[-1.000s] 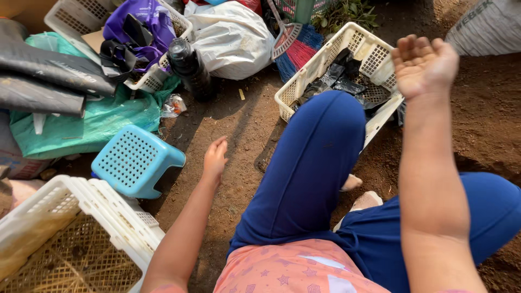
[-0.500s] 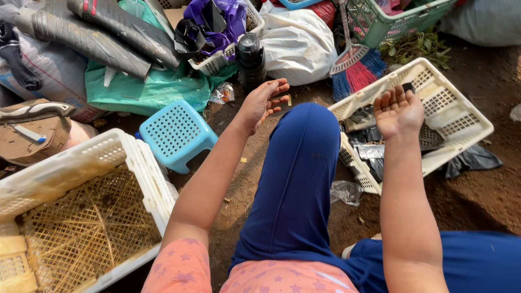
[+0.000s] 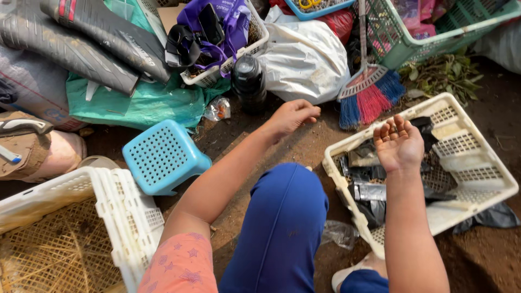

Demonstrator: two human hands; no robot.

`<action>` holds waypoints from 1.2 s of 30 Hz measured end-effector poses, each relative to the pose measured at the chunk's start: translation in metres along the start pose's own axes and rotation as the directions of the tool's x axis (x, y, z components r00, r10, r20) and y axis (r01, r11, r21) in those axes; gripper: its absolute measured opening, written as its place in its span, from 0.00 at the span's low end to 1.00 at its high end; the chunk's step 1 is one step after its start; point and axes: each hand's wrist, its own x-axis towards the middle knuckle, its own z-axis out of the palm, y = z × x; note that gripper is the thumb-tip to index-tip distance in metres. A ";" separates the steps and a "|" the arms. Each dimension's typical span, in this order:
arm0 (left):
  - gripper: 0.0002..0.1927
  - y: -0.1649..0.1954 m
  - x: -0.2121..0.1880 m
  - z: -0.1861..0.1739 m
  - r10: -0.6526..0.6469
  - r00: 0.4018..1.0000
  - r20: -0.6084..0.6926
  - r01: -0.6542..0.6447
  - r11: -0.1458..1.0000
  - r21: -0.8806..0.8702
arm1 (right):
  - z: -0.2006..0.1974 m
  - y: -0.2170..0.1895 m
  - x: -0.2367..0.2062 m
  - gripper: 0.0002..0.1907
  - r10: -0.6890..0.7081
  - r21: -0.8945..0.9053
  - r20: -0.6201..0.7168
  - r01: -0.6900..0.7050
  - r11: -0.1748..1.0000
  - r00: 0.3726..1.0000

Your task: The person scoops soil with a trowel, levels the pile, then opens a black plastic nursery bag and fills it with soil. They add seeds from a small cup into the bag and continue filling it with soil.

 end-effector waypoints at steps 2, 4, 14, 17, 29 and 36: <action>0.20 -0.010 0.033 0.014 0.063 0.998 0.022 -0.064 0.996 0.057 | -0.001 -0.015 0.024 0.14 -0.001 -0.029 0.021 0.002 1.000 1.000; 0.21 -0.020 0.076 0.027 0.089 0.995 0.053 -0.090 0.996 0.017 | -0.001 -0.028 0.054 0.13 0.006 -0.079 0.011 -0.005 0.997 1.000; 0.20 -0.059 0.251 0.055 -0.032 0.999 0.034 0.025 0.977 0.212 | 0.003 -0.085 0.251 0.11 0.022 -0.270 0.059 -0.005 0.963 0.998; 0.19 -0.066 0.281 0.039 0.061 0.998 -0.002 -0.059 0.973 0.221 | 0.025 -0.101 0.315 0.09 -0.111 -0.391 0.044 0.119 0.913 0.993; 0.09 0.020 0.442 -0.166 0.571 0.609 -0.550 -0.023 0.706 0.708 | 0.045 -0.094 0.452 0.06 -0.399 -0.657 0.753 0.580 -0.481 0.523; 0.15 0.037 0.474 -0.282 0.589 0.480 -0.651 0.380 0.529 0.759 | 0.109 -0.024 0.447 0.03 -0.334 -0.576 0.817 0.664 -0.476 0.470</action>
